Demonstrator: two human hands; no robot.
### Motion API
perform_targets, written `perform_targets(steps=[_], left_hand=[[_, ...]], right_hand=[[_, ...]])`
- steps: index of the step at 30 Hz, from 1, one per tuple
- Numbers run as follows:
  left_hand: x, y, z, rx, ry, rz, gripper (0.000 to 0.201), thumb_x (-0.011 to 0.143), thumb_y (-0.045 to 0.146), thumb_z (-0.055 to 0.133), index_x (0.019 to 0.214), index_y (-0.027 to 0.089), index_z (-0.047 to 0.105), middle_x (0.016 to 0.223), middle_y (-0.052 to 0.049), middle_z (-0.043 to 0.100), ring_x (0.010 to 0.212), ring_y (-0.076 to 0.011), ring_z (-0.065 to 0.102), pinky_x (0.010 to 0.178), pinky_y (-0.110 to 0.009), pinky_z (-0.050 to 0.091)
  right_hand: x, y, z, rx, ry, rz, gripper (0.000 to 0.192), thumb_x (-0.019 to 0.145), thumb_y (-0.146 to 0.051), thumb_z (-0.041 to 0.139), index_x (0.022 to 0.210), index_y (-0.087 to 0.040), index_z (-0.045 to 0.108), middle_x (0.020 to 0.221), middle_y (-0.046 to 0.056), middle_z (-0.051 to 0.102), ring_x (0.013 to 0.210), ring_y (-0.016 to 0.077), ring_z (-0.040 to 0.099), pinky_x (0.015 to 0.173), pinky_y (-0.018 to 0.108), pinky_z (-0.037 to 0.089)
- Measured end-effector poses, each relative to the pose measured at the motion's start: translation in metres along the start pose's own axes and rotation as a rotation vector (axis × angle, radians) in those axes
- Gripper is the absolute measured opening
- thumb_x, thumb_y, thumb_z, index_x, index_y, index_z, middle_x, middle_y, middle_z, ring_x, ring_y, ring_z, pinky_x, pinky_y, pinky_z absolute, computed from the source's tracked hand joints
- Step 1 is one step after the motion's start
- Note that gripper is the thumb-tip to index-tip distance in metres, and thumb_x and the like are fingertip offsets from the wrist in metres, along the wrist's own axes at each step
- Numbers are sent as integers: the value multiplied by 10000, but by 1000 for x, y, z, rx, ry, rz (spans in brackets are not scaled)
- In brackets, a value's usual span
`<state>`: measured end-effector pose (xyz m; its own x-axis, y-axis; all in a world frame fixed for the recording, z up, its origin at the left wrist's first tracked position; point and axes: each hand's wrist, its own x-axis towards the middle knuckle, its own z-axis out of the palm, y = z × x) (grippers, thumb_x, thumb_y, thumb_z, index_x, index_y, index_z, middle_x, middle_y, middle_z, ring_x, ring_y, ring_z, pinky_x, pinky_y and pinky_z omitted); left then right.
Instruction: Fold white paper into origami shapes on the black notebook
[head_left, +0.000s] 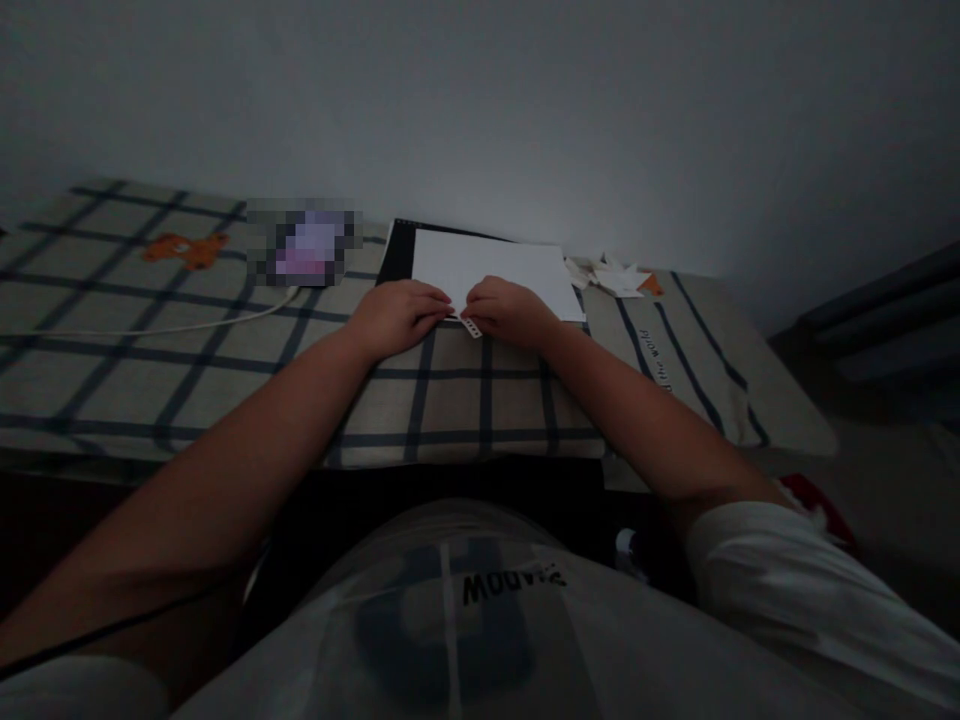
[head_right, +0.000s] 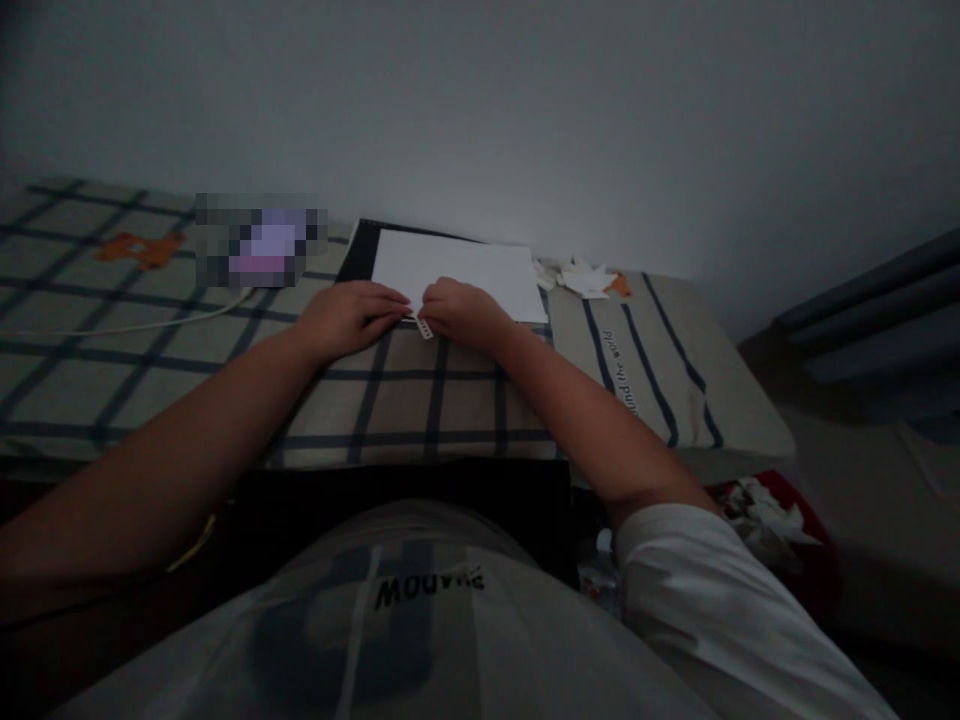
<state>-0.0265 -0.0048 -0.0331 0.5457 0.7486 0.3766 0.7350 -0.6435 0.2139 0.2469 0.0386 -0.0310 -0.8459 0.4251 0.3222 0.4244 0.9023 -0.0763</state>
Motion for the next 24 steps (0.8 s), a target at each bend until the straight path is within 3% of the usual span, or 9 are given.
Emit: perform_targets(steps=[8, 14, 19, 24], left_hand=[[-3, 12, -6, 121, -75, -11, 521, 1092, 416, 533, 1434, 218, 873, 1537, -144, 814, 1443, -385, 762, 1183, -547, 632], [-5, 15, -11, 220, -168, 8, 588, 1079, 434, 498, 1537, 251, 817, 1615, -110, 769, 1413, -369, 776, 1100, -496, 658], [-4, 20, -15, 254, -216, 14, 634, 1078, 440, 507, 1631, 237, 741, 1656, -153, 723, 1375, -396, 783, 1030, -501, 659], [-4, 23, -17, 314, -263, 12, 629, 1093, 441, 516, 1674, 284, 699, 1685, -136, 691, 1364, -357, 780, 1019, -434, 637]], right_hand=[[2, 8, 13, 73, 19, 15, 298, 1114, -214, 566, 1143, -165, 859, 1201, 168, 809, 1115, 287, 645, 1033, 431, 492], [-1, 6, 13, 97, 43, 5, 301, 1097, -201, 557, 1117, -161, 855, 1226, 181, 820, 1138, 296, 669, 1072, 459, 513], [-3, 6, 12, 96, 42, -8, 303, 1094, -195, 570, 1141, -159, 867, 1246, 178, 831, 1144, 288, 692, 1073, 454, 533], [-6, 5, 13, 81, 54, -1, 320, 1102, -167, 572, 1213, -164, 873, 1338, 176, 844, 1210, 286, 721, 1094, 469, 560]])
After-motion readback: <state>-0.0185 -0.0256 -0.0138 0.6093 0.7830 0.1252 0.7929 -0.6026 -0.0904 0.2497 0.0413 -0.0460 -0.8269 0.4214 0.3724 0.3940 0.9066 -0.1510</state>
